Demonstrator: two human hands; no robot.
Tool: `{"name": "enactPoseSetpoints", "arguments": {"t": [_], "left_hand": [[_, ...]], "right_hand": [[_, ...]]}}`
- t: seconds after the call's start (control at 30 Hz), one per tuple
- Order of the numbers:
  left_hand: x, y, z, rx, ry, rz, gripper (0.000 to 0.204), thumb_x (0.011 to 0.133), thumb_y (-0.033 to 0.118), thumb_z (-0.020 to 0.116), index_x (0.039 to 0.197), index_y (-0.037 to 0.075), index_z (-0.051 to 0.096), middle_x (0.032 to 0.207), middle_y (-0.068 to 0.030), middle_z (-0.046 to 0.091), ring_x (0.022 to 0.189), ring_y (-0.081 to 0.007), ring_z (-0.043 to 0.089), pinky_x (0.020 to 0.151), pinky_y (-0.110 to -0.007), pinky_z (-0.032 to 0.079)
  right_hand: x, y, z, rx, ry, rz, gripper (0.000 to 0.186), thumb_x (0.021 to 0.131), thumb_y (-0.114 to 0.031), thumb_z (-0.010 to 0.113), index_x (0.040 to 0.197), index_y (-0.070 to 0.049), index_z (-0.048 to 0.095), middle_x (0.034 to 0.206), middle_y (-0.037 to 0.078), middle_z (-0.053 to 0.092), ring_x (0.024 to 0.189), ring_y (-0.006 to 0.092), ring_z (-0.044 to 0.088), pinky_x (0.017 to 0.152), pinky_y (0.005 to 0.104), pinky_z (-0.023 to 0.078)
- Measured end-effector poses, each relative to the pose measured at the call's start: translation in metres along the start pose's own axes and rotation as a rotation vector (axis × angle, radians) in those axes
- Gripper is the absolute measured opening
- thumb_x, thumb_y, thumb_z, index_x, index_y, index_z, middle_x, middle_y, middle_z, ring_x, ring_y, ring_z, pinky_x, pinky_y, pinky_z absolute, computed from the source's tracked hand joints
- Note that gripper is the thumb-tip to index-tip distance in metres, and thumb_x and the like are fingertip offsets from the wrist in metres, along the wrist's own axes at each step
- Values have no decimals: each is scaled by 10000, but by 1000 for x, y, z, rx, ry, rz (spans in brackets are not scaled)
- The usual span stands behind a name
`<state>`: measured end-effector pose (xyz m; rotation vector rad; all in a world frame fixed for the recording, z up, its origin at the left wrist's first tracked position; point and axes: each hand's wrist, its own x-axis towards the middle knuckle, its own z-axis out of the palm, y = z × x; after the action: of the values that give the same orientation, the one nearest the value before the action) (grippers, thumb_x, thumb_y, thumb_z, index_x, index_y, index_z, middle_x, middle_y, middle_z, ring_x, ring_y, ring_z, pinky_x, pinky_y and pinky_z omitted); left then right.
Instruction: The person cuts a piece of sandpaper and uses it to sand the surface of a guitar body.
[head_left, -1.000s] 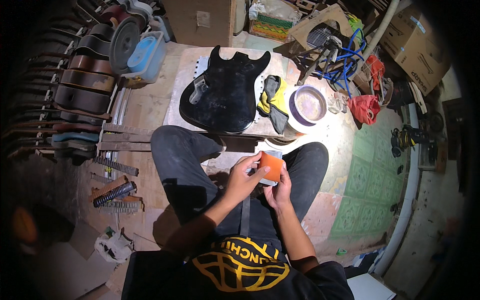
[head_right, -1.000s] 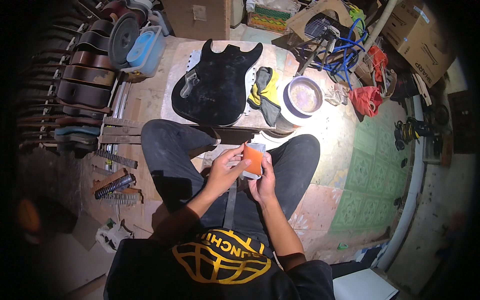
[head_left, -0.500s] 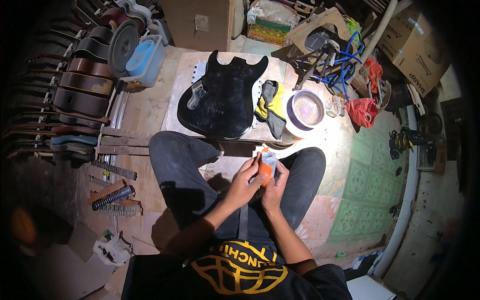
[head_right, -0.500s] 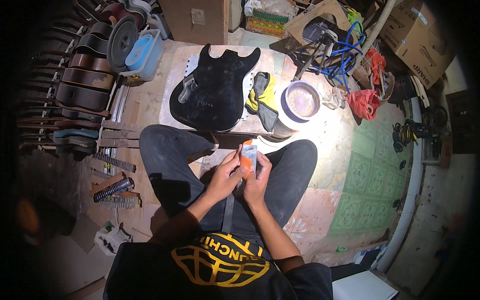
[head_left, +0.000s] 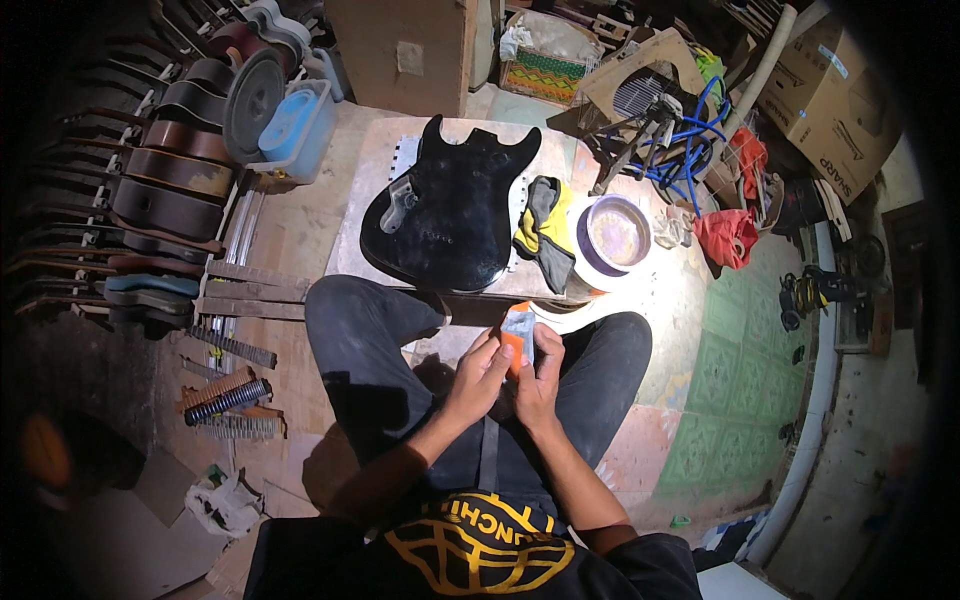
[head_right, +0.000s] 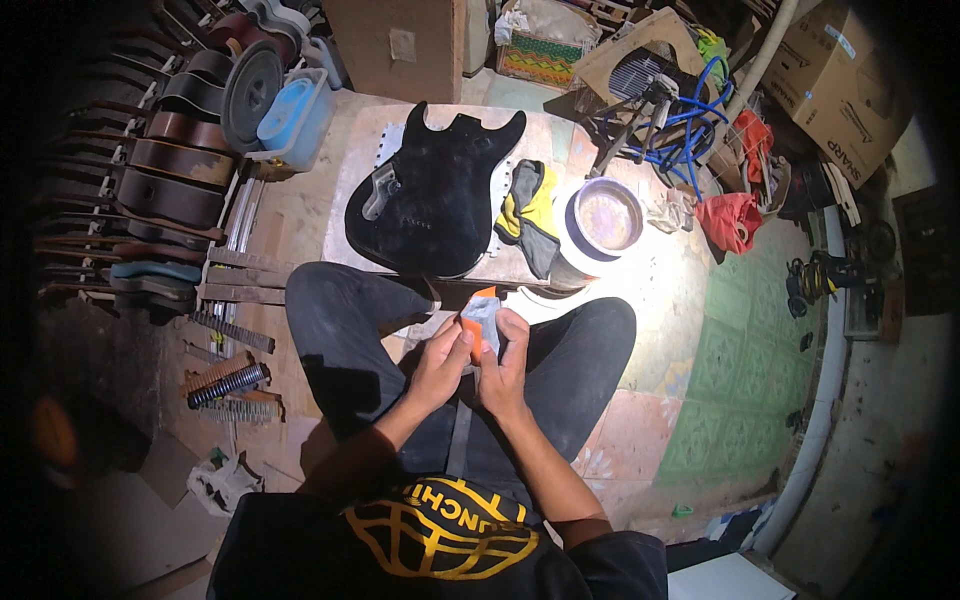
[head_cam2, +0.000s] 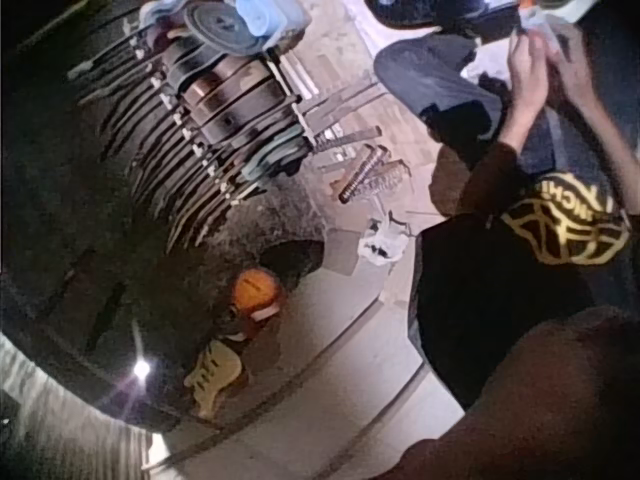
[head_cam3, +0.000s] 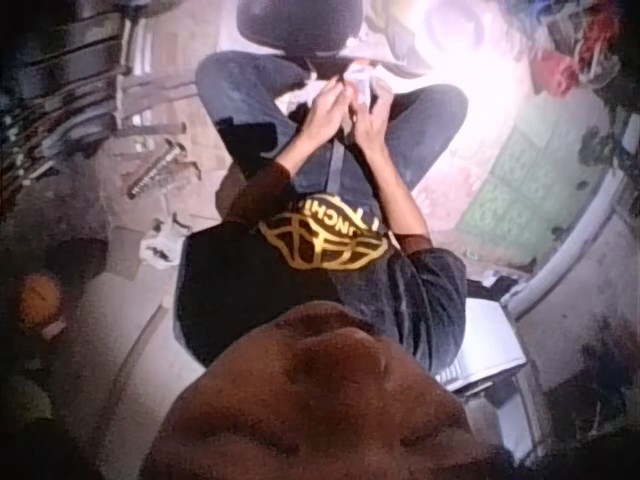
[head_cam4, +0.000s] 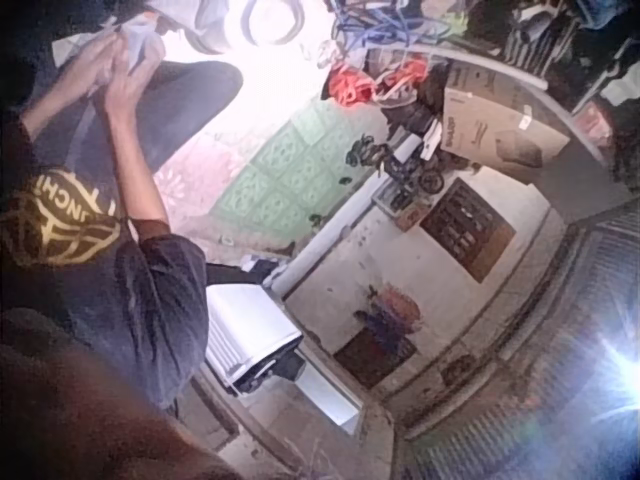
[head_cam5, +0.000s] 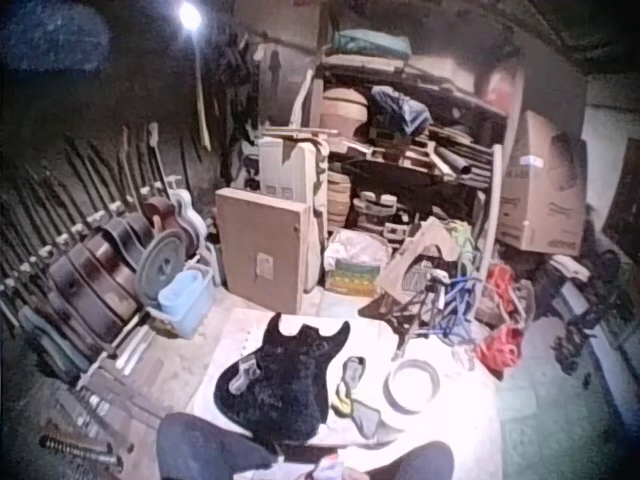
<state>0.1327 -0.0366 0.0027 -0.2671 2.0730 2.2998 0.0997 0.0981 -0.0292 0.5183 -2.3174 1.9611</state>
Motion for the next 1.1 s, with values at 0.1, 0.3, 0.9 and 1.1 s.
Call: {"name": "enactPoseSetpoints", "arguments": {"t": [0.1, 0.3, 0.9, 1.1], "left_hand": [[8, -4, -3, -178, 101, -17, 459, 1074, 269, 614, 1391, -61, 575, 1325, -98, 652, 1149, -143, 633, 977, -290, 509], [41, 10, -32, -395, 70, -107, 446, 932, 112, 763, 1322, -40, 607, 1165, -92, 686, 1031, -123, 658, 911, -289, 532], [246, -83, -80, 1345, 51, 316, 754, 985, 443, 579, 1572, 6, 394, 1664, -187, 339, 1552, -367, 278, 1256, -582, 183], [386, -69, -129, 1451, 143, 179, 734, 1042, 472, 463, 1603, 17, 337, 1685, -166, 317, 1571, -324, 268, 1268, -557, 185]], "right_hand": [[7, 4, 5, 102, -46, 39, 451, 1056, -258, 569, 1395, 4, 428, 1442, 243, 438, 1347, 345, 460, 1149, 461, 361], [31, -15, 11, 380, -200, 334, 711, 969, -381, 750, 1427, -1, 360, 1419, 211, 487, 1357, 276, 470, 1148, 447, 385], [144, 140, 0, 71, -102, 525, 601, 907, -93, 783, 1373, 45, 429, 1336, 227, 557, 1248, 311, 567, 1087, 406, 446], [147, 129, -10, 69, -71, 609, 643, 912, -101, 788, 1414, 38, 411, 1340, 223, 550, 1279, 289, 538, 1129, 397, 400]]}}
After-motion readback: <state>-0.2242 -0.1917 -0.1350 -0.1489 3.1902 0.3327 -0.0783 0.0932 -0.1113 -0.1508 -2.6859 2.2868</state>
